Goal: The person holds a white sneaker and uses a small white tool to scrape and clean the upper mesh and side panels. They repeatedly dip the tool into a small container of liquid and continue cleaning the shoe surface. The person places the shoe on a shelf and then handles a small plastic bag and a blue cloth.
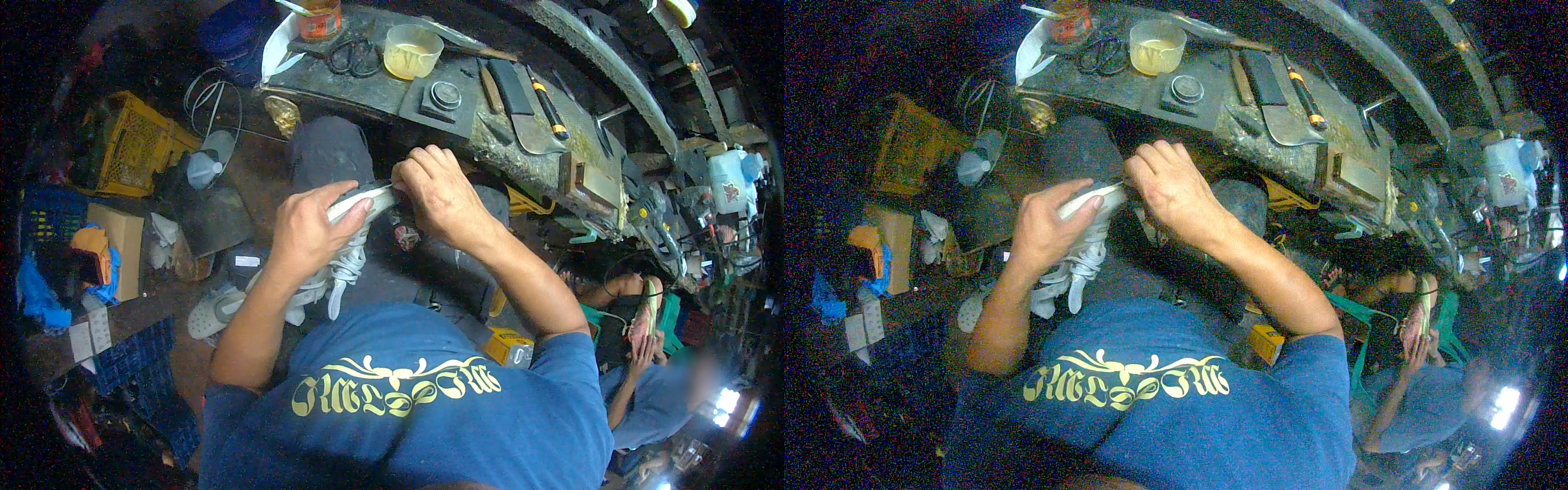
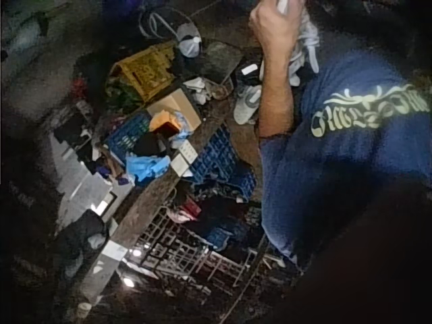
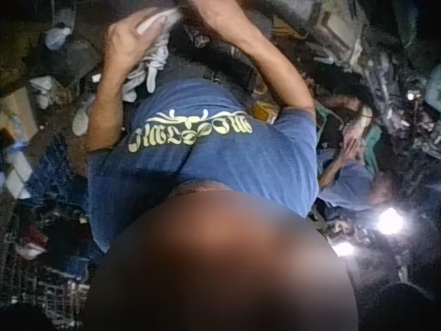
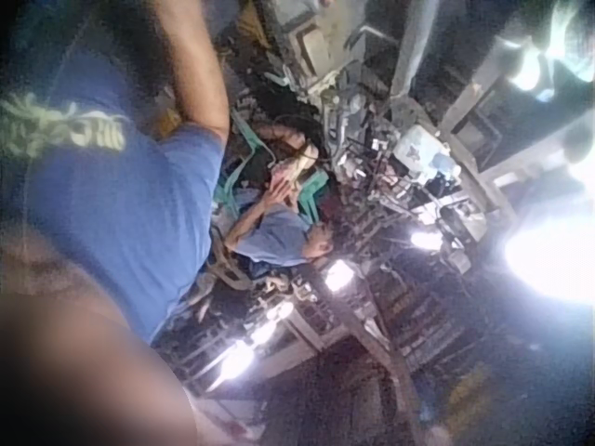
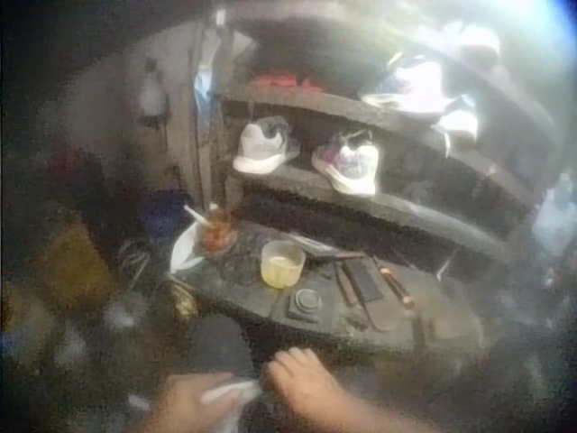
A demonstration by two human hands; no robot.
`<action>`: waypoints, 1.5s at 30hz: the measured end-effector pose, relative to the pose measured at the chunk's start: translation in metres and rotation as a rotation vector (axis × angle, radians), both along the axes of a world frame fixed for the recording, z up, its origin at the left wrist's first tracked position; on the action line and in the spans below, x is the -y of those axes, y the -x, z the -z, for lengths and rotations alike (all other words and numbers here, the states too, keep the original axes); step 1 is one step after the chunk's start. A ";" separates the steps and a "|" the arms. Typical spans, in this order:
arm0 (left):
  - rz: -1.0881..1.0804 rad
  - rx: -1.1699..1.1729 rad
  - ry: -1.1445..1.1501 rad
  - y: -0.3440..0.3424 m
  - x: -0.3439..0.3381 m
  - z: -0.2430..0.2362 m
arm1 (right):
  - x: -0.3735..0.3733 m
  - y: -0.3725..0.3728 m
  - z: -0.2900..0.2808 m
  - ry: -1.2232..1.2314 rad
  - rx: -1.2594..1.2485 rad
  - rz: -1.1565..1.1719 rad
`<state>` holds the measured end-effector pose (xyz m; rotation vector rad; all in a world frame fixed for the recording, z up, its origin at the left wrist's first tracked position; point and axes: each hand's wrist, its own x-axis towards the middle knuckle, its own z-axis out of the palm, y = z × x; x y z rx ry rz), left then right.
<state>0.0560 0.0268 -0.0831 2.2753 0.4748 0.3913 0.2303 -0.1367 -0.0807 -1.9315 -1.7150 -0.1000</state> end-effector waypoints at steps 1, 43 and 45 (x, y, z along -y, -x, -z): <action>-0.001 0.014 -0.012 0.000 0.001 0.000 | -0.001 0.001 -0.003 0.007 -0.019 -0.009; -0.022 -0.008 0.142 0.008 -0.008 -0.001 | 0.003 0.004 0.020 -0.176 -0.655 0.065; -0.023 -0.050 0.164 0.009 -0.008 -0.004 | 0.001 0.005 0.021 -0.191 -0.676 0.056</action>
